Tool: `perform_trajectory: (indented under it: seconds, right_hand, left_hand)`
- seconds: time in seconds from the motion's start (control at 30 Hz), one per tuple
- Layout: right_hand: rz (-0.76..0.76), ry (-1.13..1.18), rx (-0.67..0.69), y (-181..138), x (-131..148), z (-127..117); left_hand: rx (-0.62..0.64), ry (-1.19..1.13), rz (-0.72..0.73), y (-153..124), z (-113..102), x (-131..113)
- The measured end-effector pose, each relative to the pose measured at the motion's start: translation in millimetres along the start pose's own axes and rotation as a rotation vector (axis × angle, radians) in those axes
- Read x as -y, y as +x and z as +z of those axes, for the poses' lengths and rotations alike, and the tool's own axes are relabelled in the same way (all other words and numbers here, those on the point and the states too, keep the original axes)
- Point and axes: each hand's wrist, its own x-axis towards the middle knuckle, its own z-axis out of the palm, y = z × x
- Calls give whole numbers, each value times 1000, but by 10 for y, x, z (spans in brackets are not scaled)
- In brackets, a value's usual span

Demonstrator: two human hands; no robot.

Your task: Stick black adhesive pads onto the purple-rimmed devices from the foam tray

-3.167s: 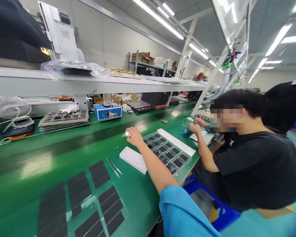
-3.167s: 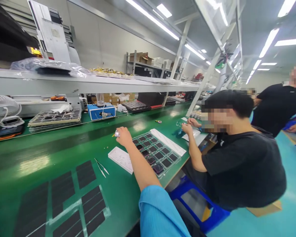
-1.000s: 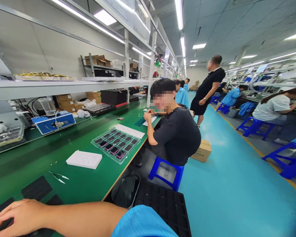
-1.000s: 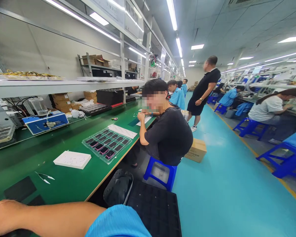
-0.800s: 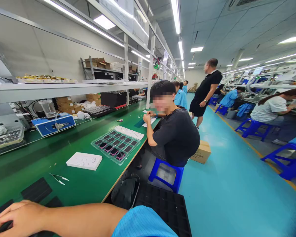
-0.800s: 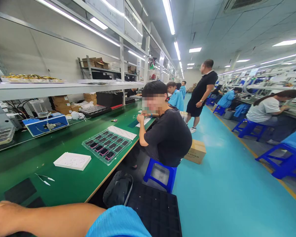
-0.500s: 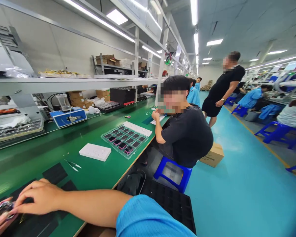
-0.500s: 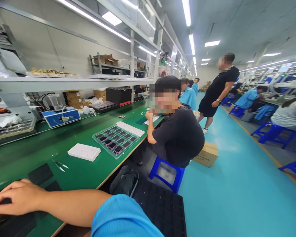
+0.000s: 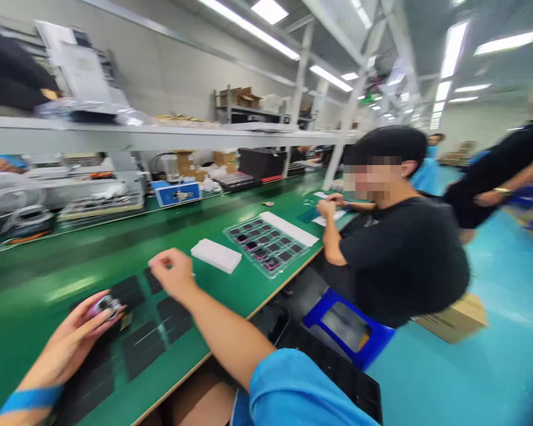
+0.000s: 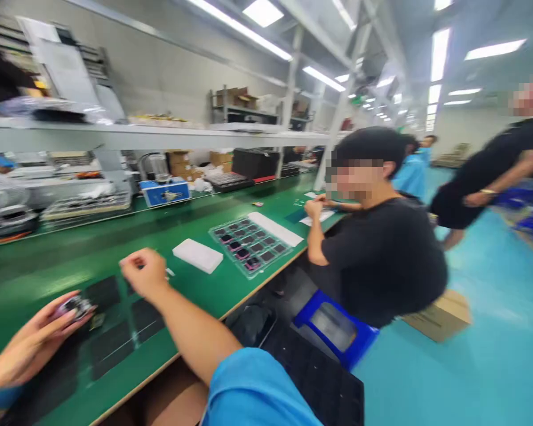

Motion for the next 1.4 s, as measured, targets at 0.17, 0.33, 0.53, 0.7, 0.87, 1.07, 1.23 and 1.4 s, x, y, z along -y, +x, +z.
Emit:
perform_trajectory:
  seconds: [0.17,0.33,0.53,0.7,0.87,1.07,1.23,1.4]
  right_hand:
    - [227,-293,140,569,102,-509]
    - [292,-469,213,852,-209,-953]
    - [217,-549,164,660,-428,-709]
    - [133,40,495,79,-174,81]
    - [229,200,538,-232,-118,339]
    - [185,220,534,-203,-227,309]
    - [168,123,529,-234,-264,358]
    - [-40,-82,508,-259,-261,382]
  left_hand:
    - [108,-131,34,102,-167,136]
    - [184,-240,44,123,-154,172]
    - [296,-363,-5,89,-144,183]
    - [345,-397,-12,92,-122,205]
    - [318,-401,-2,115,-114,244]
    - [262,-343,1,76,-100,203]
    - [173,-258,-11,78,-79,215]
    - [61,-237,-16,115,5,216]
